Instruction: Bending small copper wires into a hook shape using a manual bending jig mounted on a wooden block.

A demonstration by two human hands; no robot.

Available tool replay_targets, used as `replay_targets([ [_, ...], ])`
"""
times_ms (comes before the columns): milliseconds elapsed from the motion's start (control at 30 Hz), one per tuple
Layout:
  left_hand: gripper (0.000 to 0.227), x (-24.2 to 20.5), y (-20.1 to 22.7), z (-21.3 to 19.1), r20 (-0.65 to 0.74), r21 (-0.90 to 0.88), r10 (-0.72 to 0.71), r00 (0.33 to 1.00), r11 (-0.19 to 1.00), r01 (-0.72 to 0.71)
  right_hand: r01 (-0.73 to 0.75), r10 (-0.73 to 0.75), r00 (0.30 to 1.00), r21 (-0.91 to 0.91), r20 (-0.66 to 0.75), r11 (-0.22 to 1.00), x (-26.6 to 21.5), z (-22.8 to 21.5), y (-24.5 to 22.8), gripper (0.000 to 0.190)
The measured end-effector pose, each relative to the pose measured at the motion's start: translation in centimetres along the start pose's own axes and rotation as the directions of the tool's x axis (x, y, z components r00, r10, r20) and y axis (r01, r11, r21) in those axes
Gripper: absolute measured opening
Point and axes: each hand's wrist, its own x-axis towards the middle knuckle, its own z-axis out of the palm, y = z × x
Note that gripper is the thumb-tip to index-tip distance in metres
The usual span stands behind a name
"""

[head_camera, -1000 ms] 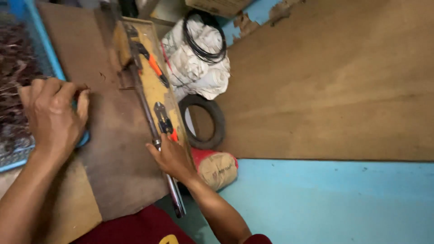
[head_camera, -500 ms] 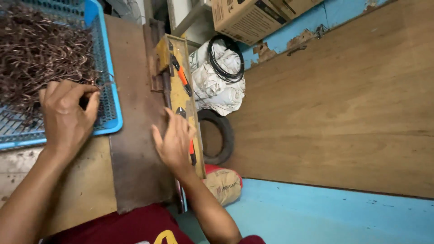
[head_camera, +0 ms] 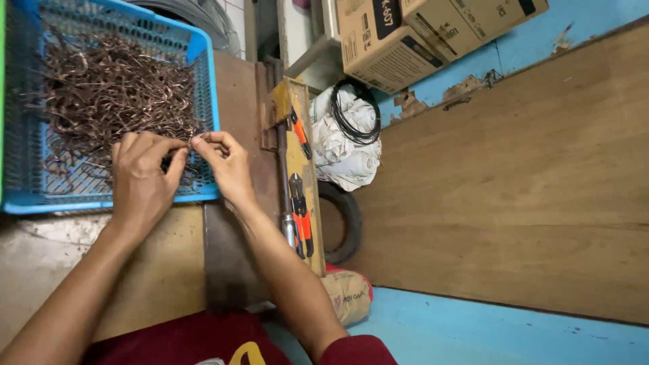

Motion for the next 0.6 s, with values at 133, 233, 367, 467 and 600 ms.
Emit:
replay_targets([
  [133,0.014,0.3,0.0,-1.0,-0.029,0.056,0.013,0.999,0.998,-0.012,-0.001,-0.002,0.999,-0.060,-0.055,0.998,-0.5,1.2,-1.6,0.020],
  [233,0.013,0.4,0.2,-1.8,-0.042,0.126,0.021,0.999,0.992,-0.016,-0.036,0.030,0.998,-0.087,-0.062,0.996,-1.2,2.0,-2.0,0.025],
  [367,0.009,0.7,0.0,-1.5,-0.110,0.063,-0.002,0.994,0.998,0.009,0.032,-0.027,0.998,0.092,-0.053,0.995,-1.6,2.6,-1.1,0.024],
  [467,0.007,-0.1,-0.6,-0.9,-0.118,0.024,-0.028,0.993,0.999,0.031,0.025,-0.018,0.998,0.137,-0.058,0.990,-2.1,2.9,-0.2,0.028],
  [600,0.008,-1.5,-0.9,-0.6,-0.038,0.129,-0.035,0.999,0.991,0.040,-0.046,0.062,0.994,0.172,-0.090,0.984,-2.9,2.9,0.6,0.027],
])
